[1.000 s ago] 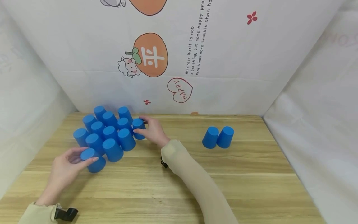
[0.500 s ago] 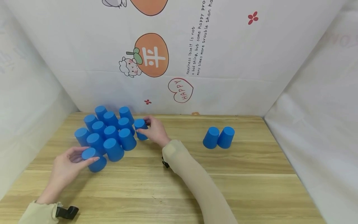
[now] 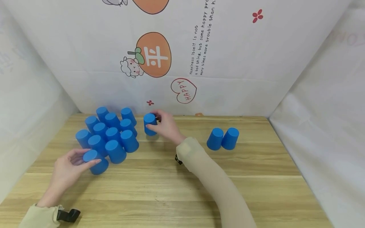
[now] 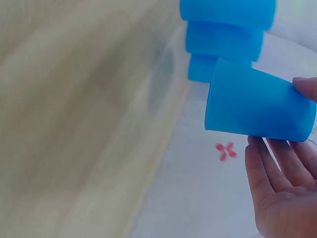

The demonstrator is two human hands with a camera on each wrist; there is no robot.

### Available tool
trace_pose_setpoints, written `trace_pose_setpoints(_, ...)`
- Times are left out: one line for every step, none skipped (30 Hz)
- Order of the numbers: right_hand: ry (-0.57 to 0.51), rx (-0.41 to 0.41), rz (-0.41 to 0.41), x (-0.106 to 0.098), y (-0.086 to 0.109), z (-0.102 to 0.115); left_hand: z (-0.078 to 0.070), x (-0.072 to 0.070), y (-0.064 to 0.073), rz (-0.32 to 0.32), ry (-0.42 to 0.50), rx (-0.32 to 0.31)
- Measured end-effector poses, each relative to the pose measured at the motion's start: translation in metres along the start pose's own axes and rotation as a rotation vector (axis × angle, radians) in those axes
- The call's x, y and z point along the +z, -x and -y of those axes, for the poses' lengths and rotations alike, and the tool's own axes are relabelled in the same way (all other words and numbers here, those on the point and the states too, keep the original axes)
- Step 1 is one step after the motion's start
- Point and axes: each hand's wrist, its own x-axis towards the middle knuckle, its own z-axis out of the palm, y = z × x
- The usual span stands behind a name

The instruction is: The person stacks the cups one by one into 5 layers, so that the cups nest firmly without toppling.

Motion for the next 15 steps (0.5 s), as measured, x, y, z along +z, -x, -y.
trace_pose_setpoints(0.0, -0.008, -0.003, -0.005, 0.001, 0.002, 0.0, 0.0, 0.0, 0.002, -0.001, 0.0)
trace_pose_setpoints(0.0, -0.018, -0.004, -0.011, 0.002, 0.004, 0.0, 0.0, 0.0, 0.005, -0.002, -0.001)
trace_pose_setpoints(0.004, -0.023, -0.007, -0.016, 0.003, 0.005, 0.0, 0.0, 0.0, 0.006, -0.002, -0.001)
trace_pose_setpoints(0.008, -0.03, -0.009, -0.022, 0.005, 0.007, 0.001, 0.0, 0.0, 0.007, -0.002, -0.003)
trace_pose_setpoints(0.014, -0.038, -0.012, -0.027, 0.005, 0.007, 0.001, 0.0, 0.0, 0.006, -0.004, -0.004)
trace_pose_setpoints(0.019, -0.044, -0.016, -0.033, 0.007, 0.008, 0.001, 0.0, 0.0, 0.004, -0.004, -0.004)
trace_pose_setpoints(0.021, -0.049, -0.022, -0.038, 0.008, 0.008, 0.001, 0.0, 0.0, 0.003, -0.006, -0.003)
trace_pose_setpoints(0.023, -0.053, -0.027, -0.044, 0.01, 0.008, 0.001, 0.0, 0.0, 0.001, -0.007, -0.002)
trace_pose_setpoints(0.03, -0.054, -0.033, -0.049, 0.011, 0.008, 0.001, 0.0, 0.0, 0.001, -0.007, 0.001)
trace_pose_setpoints(0.035, -0.059, -0.037, -0.055, 0.013, 0.007, 0.0, 0.0, 0.0, 0.0, -0.008, 0.003)
trace_pose_setpoints(0.041, -0.061, -0.043, -0.06, 0.015, 0.007, 0.0, 0.0, 0.0, 0.0, -0.01, 0.005)
trace_pose_setpoints(0.051, -0.061, -0.049, -0.065, 0.017, 0.006, 0.0, 0.0, 0.0, 0.0, -0.011, 0.006)
trace_pose_setpoints(0.058, -0.059, -0.052, -0.071, 0.02, 0.006, 0.0, 0.0, 0.0, 0.0, -0.014, 0.007)
trace_pose_setpoints(0.064, -0.06, -0.056, -0.076, 0.022, 0.004, -0.001, 0.0, 0.0, 0.001, -0.016, 0.008)
trace_pose_setpoints(0.07, -0.059, -0.059, -0.081, 0.025, 0.003, -0.001, 0.0, 0.0, 0.004, -0.016, 0.006)
